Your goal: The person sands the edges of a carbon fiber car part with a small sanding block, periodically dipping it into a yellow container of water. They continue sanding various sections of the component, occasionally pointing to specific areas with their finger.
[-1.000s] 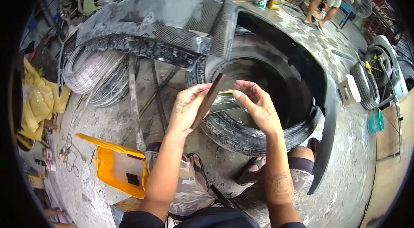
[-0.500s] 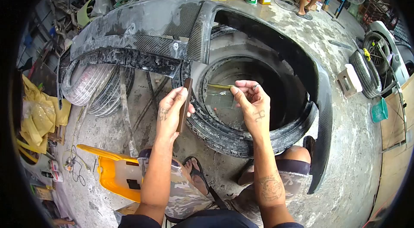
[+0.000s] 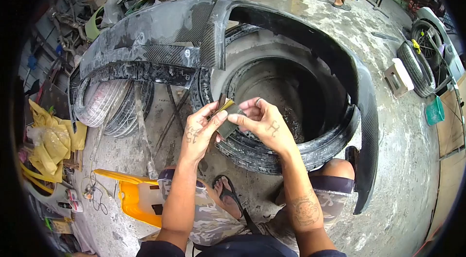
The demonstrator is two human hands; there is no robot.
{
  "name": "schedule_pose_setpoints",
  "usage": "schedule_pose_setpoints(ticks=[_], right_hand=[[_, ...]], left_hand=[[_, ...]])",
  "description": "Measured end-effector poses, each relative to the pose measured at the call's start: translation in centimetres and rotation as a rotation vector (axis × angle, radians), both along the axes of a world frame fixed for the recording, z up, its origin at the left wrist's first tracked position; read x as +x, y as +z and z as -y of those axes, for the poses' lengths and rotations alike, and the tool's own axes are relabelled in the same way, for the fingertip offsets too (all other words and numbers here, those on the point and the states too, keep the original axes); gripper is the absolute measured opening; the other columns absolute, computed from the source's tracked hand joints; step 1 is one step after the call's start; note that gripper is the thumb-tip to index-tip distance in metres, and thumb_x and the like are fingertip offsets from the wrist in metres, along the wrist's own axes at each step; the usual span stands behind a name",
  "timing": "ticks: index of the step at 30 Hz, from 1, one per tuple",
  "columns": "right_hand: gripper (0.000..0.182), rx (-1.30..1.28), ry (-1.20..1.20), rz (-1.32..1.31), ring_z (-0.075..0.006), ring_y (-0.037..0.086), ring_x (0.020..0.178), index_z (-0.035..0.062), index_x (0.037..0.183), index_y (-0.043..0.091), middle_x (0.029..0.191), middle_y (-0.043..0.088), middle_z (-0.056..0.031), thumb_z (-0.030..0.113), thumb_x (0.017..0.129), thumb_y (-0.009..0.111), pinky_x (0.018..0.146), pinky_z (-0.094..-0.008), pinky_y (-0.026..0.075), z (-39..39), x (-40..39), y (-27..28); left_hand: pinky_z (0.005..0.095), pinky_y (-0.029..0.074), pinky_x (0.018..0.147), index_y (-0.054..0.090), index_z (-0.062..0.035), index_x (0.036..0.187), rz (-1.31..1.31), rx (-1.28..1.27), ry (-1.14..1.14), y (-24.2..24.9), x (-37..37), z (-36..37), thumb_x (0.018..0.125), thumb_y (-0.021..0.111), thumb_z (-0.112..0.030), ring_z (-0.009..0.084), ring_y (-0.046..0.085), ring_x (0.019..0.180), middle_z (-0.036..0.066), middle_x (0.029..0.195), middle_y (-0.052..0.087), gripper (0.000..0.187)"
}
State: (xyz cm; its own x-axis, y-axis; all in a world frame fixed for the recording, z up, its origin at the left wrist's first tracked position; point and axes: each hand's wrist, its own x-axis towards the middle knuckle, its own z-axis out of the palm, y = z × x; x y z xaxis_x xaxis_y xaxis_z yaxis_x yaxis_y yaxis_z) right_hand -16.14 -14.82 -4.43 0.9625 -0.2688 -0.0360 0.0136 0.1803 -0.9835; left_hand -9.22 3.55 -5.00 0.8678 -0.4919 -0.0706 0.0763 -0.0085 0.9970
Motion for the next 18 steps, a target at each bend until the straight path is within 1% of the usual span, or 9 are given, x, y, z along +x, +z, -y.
schedule_pose_setpoints(ticks=[2,3,4,6,8,12,13,14,18], right_hand=[[0.029,0.011,0.077,0.019,-0.0112,0.071,0.085,-0.0066,0.114,0.066,0.093,0.074,-0.0068,0.009,0.093,0.078,0.074,-0.0256,0.058,0.3,0.2,-0.9],[0.027,0.024,0.045,0.061,-0.0108,0.070,0.079,-0.0062,0.113,0.066,0.093,0.074,-0.0068,0.007,0.092,0.078,0.071,-0.0244,0.058,0.1,0.3,-0.8],[0.027,0.025,0.045,0.060,-0.0108,0.070,0.079,-0.0062,0.113,0.066,0.093,0.074,-0.0068,0.007,0.092,0.078,0.071,-0.0244,0.058,0.2,0.2,-0.6],[0.027,-0.110,0.013,0.043,-0.0099,0.070,0.078,-0.0051,0.113,0.067,0.092,0.074,-0.0066,0.008,0.092,0.078,0.069,-0.0236,0.058,0.3,0.0,0.2],[0.030,-0.093,0.005,0.063,-0.0087,0.069,0.075,-0.0042,0.116,0.067,0.090,0.073,-0.0055,0.007,0.091,0.079,0.067,-0.0224,0.057,0.1,0.1,-0.1],[0.032,-0.019,-0.040,0.148,-0.0067,0.066,0.075,-0.0038,0.118,0.069,0.089,0.070,-0.0019,0.005,0.089,0.081,0.067,-0.0218,0.057,-0.2,0.3,-0.3],[0.034,0.019,-0.046,0.184,-0.0061,0.065,0.075,-0.0035,0.119,0.069,0.089,0.069,-0.0009,0.004,0.089,0.081,0.066,-0.0217,0.057,-0.3,0.3,-0.2],[0.034,0.019,-0.046,0.187,-0.0061,0.065,0.075,-0.0035,0.119,0.069,0.089,0.069,-0.0009,0.004,0.089,0.081,0.066,-0.0217,0.057,-0.3,0.3,-0.1],[0.037,-0.035,0.000,0.187,-0.0046,0.063,0.076,-0.0012,0.124,0.070,0.090,0.065,0.0007,0.005,0.089,0.080,0.067,-0.0204,0.053,0.1,0.1,0.1]], left_hand=[[0.0205,0.047,0.055,0.063,0.0035,0.134,-0.024,-0.025,0.006,0.0,0.0,0.0,0.100,0.072,-0.028,0.0039,0.059,0.071,0.002,0.099,0.068,0.047],[0.0209,0.047,0.055,0.063,0.0032,0.134,0.021,-0.023,-0.001,0.3,-0.2,0.1,0.101,0.071,-0.029,0.0044,0.059,0.072,0.001,0.097,0.067,0.047],[0.0214,0.047,0.056,0.063,0.0030,0.134,0.065,-0.020,-0.008,0.4,-0.3,0.2,0.101,0.070,-0.030,0.0049,0.059,0.072,0.001,0.096,0.066,0.047],[0.0216,0.047,0.055,0.063,0.0033,0.133,0.116,-0.021,-0.022,0.0,-0.3,0.3,0.102,0.069,-0.031,0.0050,0.059,0.072,0.000,0.096,0.065,0.047],[0.0218,0.046,0.055,0.064,0.0035,0.133,0.165,-0.024,-0.038,-0.1,-0.4,0.4,0.102,0.068,-0.031,0.0052,0.058,0.072,0.000,0.097,0.065,0.047],[0.0222,0.046,0.054,0.068,0.0046,0.126,0.146,-0.068,-0.001,0.5,-0.5,0.3,0.105,0.064,-0.028,0.0051,0.057,0.067,0.000,0.091,0.064,0.039],[0.0220,0.046,0.054,0.068,0.0039,0.125,0.080,-0.070,-0.015,0.4,-0.5,0.1,0.106,0.063,-0.029,0.0050,0.057,0.066,-0.001,0.089,0.064,0.038],[0.0218,0.046,0.054,0.069,0.0032,0.124,0.016,-0.071,-0.030,0.4,-0.3,0.0,0.106,0.063,-0.030,0.0048,0.057,0.064,-0.001,0.087,0.064,0.038],[0.0214,0.046,0.053,0.070,0.0002,0.121,-0.040,-0.129,-0.087,0.2,-0.2,-0.3,0.106,0.062,-0.032,0.0050,0.058,0.063,-0.001,0.084,0.064,0.037]])
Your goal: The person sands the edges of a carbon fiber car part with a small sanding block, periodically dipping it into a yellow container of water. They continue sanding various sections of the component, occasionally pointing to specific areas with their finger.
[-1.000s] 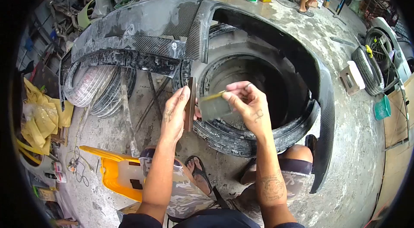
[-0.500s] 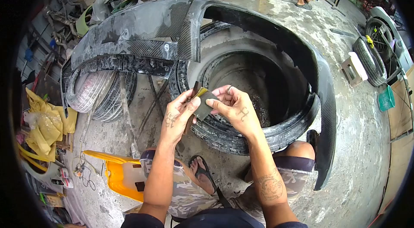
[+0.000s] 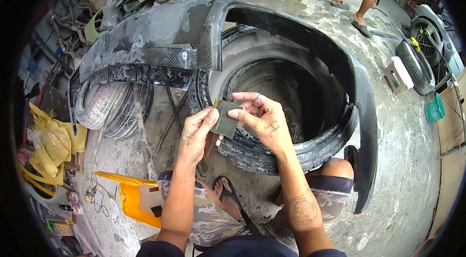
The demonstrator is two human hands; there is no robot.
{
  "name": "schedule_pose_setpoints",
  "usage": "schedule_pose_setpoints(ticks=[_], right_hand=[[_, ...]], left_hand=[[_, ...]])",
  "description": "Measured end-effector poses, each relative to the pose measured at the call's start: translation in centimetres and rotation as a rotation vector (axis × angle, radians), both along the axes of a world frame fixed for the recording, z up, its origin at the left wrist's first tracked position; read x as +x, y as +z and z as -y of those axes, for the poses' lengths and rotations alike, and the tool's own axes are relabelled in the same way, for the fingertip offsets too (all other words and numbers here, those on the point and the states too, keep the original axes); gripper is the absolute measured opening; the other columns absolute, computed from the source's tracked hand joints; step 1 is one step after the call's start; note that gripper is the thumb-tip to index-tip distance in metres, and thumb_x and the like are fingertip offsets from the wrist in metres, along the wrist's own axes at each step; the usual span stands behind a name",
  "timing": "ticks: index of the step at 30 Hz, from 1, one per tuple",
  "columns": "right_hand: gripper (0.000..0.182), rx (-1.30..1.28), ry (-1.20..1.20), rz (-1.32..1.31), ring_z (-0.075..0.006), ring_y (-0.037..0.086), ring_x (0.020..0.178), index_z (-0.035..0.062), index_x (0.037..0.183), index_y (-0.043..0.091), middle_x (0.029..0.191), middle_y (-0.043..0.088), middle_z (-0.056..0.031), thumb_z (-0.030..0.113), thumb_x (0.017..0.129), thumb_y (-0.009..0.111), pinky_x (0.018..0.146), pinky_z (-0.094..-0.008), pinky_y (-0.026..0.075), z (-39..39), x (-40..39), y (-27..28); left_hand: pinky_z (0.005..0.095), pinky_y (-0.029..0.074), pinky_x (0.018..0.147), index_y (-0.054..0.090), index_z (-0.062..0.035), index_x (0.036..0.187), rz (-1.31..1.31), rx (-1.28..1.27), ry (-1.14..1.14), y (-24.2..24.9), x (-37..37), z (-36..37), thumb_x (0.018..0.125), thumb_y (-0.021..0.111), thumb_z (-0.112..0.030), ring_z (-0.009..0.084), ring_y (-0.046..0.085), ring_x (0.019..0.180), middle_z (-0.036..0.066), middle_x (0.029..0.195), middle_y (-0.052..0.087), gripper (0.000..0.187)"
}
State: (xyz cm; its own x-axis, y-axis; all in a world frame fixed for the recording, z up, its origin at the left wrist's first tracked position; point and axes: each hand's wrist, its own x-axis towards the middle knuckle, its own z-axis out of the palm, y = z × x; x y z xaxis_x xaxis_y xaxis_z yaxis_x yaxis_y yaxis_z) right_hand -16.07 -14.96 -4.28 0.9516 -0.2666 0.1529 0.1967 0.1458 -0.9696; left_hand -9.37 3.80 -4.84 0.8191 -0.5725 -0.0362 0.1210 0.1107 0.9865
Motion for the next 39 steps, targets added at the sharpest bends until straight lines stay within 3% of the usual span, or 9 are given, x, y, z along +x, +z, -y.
schedule_pose_setpoints(ticks=[2,7,28,39], right_hand=[[0.038,-0.009,0.022,-0.004,-0.0044,0.062,0.076,-0.0002,0.126,0.070,0.090,0.064,0.0012,0.005,0.090,0.080,0.068,-0.0205,0.052,0.1,-0.1,0.0],[0.036,-0.155,0.024,0.019,-0.0051,0.058,0.073,0.0030,0.128,0.071,0.085,0.058,0.0036,0.009,0.093,0.077,0.070,-0.0223,0.049,0.1,-0.2,0.2],[0.032,-0.183,0.112,0.093,-0.0050,0.057,0.070,0.0072,0.126,0.075,0.081,0.052,0.0035,0.012,0.094,0.076,0.061,-0.0226,0.040,0.8,-0.3,0.4],[0.029,-0.195,0.072,0.110,-0.0047,0.057,0.070,0.0052,0.122,0.076,0.084,0.055,0.0036,0.010,0.094,0.076,0.062,-0.0219,0.043,0.8,0.0,0.0]], left_hand=[[0.0232,0.050,0.053,0.066,-0.0010,0.108,-0.076,-0.044,-0.023,0.3,-0.1,0.1,0.108,0.058,-0.030,0.0095,0.061,0.064,0.003,0.083,0.065,0.030],[0.0236,0.050,0.053,0.065,-0.0004,0.113,-0.106,-0.100,-0.060,0.3,-0.1,-0.1,0.109,0.056,-0.030,0.0104,0.062,0.066,0.004,0.087,0.066,0.032],[0.0261,0.050,0.047,0.068,-0.0005,0.117,-0.273,-0.250,-0.177,-0.4,0.2,-0.7,0.107,0.059,-0.029,0.0146,0.064,0.061,0.007,0.088,0.071,0.032],[0.0265,0.050,0.047,0.068,-0.0020,0.117,-0.346,-0.312,-0.182,-0.6,-0.3,-0.3,0.108,0.057,-0.029,0.0156,0.064,0.061,0.008,0.090,0.071,0.030]])
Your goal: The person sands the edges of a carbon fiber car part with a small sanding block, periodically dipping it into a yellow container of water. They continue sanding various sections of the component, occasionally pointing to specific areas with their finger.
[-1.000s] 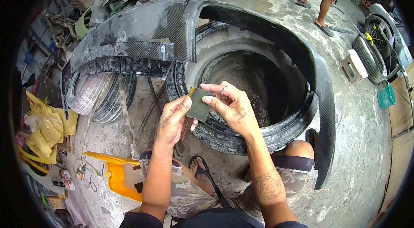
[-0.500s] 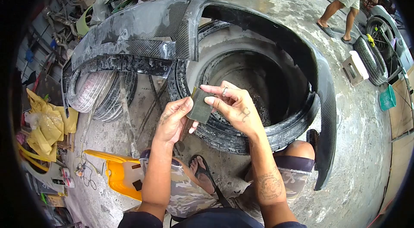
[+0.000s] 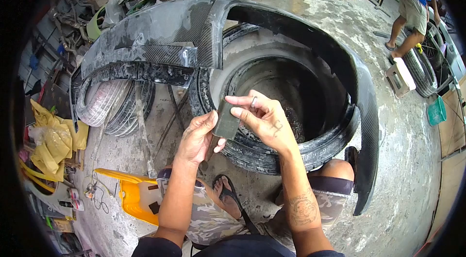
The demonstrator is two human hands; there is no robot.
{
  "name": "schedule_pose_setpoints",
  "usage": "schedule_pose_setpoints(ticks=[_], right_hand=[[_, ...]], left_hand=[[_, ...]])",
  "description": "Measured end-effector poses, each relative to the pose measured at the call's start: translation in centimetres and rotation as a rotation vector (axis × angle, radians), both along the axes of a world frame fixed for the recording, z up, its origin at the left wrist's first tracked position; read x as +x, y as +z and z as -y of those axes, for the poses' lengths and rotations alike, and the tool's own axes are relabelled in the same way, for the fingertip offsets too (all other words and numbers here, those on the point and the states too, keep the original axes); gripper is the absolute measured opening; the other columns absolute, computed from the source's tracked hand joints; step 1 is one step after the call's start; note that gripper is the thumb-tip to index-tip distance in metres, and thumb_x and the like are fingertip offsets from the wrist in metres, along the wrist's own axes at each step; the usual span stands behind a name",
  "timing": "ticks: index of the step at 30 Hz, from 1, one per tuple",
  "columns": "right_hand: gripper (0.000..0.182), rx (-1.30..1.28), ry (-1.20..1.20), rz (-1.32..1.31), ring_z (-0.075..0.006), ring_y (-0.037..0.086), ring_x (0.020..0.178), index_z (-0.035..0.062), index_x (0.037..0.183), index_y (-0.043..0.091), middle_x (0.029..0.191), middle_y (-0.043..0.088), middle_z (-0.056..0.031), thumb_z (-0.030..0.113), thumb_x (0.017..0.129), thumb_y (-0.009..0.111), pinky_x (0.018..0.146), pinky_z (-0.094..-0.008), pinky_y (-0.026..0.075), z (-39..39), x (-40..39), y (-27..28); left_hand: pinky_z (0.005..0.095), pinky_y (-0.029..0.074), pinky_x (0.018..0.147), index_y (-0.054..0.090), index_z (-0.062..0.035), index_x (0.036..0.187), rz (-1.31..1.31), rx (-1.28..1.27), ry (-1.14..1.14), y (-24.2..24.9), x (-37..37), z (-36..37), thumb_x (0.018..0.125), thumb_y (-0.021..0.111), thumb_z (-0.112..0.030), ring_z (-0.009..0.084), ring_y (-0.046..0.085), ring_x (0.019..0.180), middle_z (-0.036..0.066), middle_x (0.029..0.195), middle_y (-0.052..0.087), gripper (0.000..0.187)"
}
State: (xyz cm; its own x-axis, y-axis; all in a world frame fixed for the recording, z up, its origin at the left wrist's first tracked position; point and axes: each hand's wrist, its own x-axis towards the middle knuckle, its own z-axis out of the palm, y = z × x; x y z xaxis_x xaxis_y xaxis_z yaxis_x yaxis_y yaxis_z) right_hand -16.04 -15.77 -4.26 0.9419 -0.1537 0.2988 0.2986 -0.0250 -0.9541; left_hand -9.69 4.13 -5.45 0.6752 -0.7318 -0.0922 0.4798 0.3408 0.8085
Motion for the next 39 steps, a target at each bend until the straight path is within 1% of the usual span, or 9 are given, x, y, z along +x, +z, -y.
schedule_pose_setpoints(ticks=[3,11,15,18,21,27,33,34,39], right_hand=[[0.027,0.109,-0.117,-0.038,-0.0050,0.059,0.071,0.0020,0.118,0.075,0.085,0.060,0.0025,0.009,0.092,0.078,0.064,-0.0209,0.048,-1.1,0.4,-0.1],[0.035,0.217,-0.123,-0.241,-0.0090,0.068,0.083,-0.0049,0.122,0.071,0.087,0.072,-0.0041,0.015,0.093,0.078,0.079,-0.0228,0.055,-1.1,-0.4,0.7],[0.035,0.275,0.057,-0.167,-0.0098,0.066,0.098,-0.0050,0.126,0.070,0.104,0.070,-0.0022,0.015,0.097,0.074,0.087,-0.0251,0.051,-1.0,-0.9,0.5],[0.034,0.266,0.079,-0.108,-0.0083,0.064,0.095,-0.0045,0.125,0.070,0.103,0.070,-0.0018,0.008,0.094,0.075,0.084,-0.0229,0.051,-0.8,-1.1,0.3],[0.034,0.280,0.061,-0.030,-0.0085,0.065,0.096,-0.0044,0.123,0.071,0.105,0.071,-0.0028,0.002,0.090,0.078,0.083,-0.0210,0.052,-0.8,-1.0,0.5],[0.032,0.321,-0.002,0.005,-0.0101,0.067,0.094,-0.0041,0.121,0.072,0.106,0.073,-0.0062,0.002,0.090,0.078,0.083,-0.0236,0.054,-0.6,-0.8,0.0],[0.035,0.524,-0.010,0.024,-0.0154,0.071,0.086,-0.0069,0.122,0.070,0.102,0.076,-0.0110,0.004,0.090,0.078,0.083,-0.0292,0.058,-0.1,-0.4,-0.7],[0.035,0.524,-0.011,0.024,-0.0154,0.071,0.086,-0.0069,0.122,0.070,0.102,0.076,-0.0110,0.004,0.090,0.078,0.083,-0.0292,0.058,0.0,-0.4,-0.7],[0.037,0.482,0.006,0.004,-0.0157,0.072,0.088,-0.0059,0.124,0.069,0.102,0.076,-0.0109,0.004,0.090,0.078,0.083,-0.0291,0.059,0.4,-0.4,-1.2]], left_hand=[[0.0259,0.051,0.049,0.068,0.0008,0.118,-0.007,-0.007,0.034,-0.4,-0.4,0.6,0.108,0.057,-0.028,0.0131,0.063,0.064,0.009,0.101,0.069,0.033],[0.0211,0.051,0.053,0.067,0.0035,0.130,0.749,0.421,0.444,1.2,-1.9,1.5,0.105,0.062,-0.033,0.0061,0.057,0.075,0.002,0.110,0.054,0.044],[0.0290,0.050,0.074,0.068,-0.0007,0.133,1.183,0.437,0.656,0.5,-2.1,2.2,0.102,0.067,-0.020,0.0125,0.054,0.081,0.009,0.113,0.049,0.037],[0.0283,0.050,0.061,0.068,-0.0098,0.138,1.432,0.471,0.838,-0.1,-2.5,2.6,0.095,0.075,-0.015,0.0145,0.054,0.073,0.009,0.114,0.051,0.045],[0.0288,0.051,0.071,0.068,-0.0022,0.136,1.411,0.507,0.725,-0.1,-3.1,2.6,0.099,0.069,-0.011,0.0147,0.054,0.080,0.011,0.118,0.048,0.038],[0.0275,0.049,0.068,0.048,0.0028,0.152,1.427,0.395,0.779,0.0,-2.0,2.5,0.097,0.073,-0.038,0.0136,0.053,0.079,0.013,0.121,0.050,0.073],[0.0305,0.050,0.065,0.049,0.0041,0.150,1.413,0.412,0.613,0.2,-1.5,2.2,0.105,0.061,-0.035,0.0163,0.058,0.077,0.014,0.101,0.062,0.061],[0.0351,0.055,0.069,0.044,0.0013,0.153,1.407,0.367,0.636,0.4,-1.7,2.4,0.107,0.057,-0.028,0.0261,0.067,0.078,0.016,0.092,0.064,0.056],[0.0300,0.049,0.062,0.039,0.0003,0.156,1.087,0.450,0.459,0.5,-2.4,1.9,0.111,0.048,-0.031,0.0142,0.059,0.063,0.007,0.073,0.062,0.055]])
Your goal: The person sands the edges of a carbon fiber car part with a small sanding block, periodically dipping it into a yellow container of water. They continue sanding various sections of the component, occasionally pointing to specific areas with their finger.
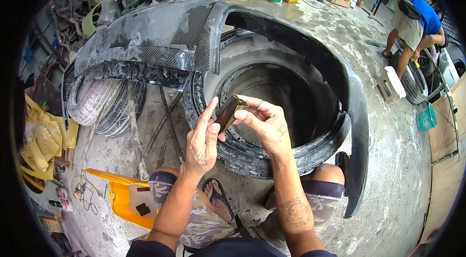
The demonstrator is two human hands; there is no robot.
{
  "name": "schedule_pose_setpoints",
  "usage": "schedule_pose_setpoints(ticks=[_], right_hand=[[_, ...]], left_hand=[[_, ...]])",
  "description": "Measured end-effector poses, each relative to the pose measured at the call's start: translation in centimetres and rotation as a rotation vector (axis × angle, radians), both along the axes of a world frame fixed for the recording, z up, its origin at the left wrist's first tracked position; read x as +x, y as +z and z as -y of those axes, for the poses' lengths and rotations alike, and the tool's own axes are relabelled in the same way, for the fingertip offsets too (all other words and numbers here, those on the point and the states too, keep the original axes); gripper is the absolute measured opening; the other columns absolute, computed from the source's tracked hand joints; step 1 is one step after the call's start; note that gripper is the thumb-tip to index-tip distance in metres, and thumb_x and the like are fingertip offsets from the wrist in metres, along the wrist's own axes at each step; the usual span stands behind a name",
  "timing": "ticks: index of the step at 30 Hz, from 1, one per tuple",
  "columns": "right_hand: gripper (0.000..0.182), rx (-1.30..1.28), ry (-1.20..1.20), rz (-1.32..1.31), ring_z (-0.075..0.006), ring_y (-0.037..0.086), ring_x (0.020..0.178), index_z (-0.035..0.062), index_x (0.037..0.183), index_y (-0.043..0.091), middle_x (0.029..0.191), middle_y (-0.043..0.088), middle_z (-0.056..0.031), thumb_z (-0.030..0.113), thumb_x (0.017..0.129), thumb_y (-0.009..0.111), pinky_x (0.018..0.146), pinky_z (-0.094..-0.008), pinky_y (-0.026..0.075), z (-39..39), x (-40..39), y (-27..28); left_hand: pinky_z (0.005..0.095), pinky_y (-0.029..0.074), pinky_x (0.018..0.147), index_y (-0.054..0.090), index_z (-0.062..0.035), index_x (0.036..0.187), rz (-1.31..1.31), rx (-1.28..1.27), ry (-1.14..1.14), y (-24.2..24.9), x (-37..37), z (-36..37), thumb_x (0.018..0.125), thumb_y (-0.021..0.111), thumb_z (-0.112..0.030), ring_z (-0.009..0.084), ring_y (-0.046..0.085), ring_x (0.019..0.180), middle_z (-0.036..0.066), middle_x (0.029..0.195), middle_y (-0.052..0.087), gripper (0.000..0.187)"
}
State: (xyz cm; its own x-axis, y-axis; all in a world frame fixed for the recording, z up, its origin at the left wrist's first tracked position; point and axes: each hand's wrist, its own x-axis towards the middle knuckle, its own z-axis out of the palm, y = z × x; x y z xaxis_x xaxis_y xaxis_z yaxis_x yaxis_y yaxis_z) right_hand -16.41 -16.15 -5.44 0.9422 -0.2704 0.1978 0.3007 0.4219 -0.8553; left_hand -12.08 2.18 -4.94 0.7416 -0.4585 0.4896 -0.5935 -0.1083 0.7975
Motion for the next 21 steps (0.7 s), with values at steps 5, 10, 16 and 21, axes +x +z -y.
schedule_pose_setpoints(ticks=[5,10,16,21], right_hand=[[0.038,-0.020,0.008,-0.003,-0.0151,0.072,0.087,-0.0055,0.126,0.069,0.102,0.076,-0.0108,0.005,0.090,0.078,0.082,-0.0289,0.059,0.3,0.0,0.4],[0.037,-0.002,-0.013,-0.006,-0.0143,0.072,0.085,-0.0056,0.124,0.070,0.102,0.076,-0.0101,0.005,0.090,0.079,0.081,-0.0279,0.059,0.0,0.0,0.7],[0.031,-0.130,-0.144,-0.085,-0.0125,0.071,0.079,-0.0056,0.117,0.073,0.097,0.076,-0.0078,0.007,0.090,0.080,0.076,-0.0249,0.057,0.5,-0.1,1.3],[0.029,-0.144,-0.166,-0.092,-0.0106,0.068,0.081,-0.0052,0.114,0.072,0.096,0.074,-0.0052,0.013,0.093,0.079,0.075,-0.0249,0.055,0.7,-0.3,2.0]], left_hand=[[0.0292,0.048,0.060,0.042,0.0001,0.155,0.025,0.017,-0.007,0.2,0.1,-0.2,0.112,0.048,-0.026,0.0131,0.059,0.062,0.006,0.073,0.061,0.050],[0.0310,0.053,0.063,0.042,0.0010,0.154,0.094,0.055,-0.013,-0.5,0.6,-0.3,0.109,0.053,-0.026,0.0171,0.065,0.068,0.013,0.088,0.066,0.053],[0.0316,0.058,0.074,0.068,0.0056,0.126,0.122,0.109,0.095,2.3,1.3,-1.7,0.107,0.058,-0.033,0.0208,0.073,0.084,0.017,0.102,0.075,0.044],[0.0290,0.056,0.071,0.073,0.0048,0.116,-0.158,0.147,-0.037,3.6,0.7,-3.6,0.107,0.058,-0.029,0.0200,0.073,0.086,0.016,0.098,0.076,0.038]])
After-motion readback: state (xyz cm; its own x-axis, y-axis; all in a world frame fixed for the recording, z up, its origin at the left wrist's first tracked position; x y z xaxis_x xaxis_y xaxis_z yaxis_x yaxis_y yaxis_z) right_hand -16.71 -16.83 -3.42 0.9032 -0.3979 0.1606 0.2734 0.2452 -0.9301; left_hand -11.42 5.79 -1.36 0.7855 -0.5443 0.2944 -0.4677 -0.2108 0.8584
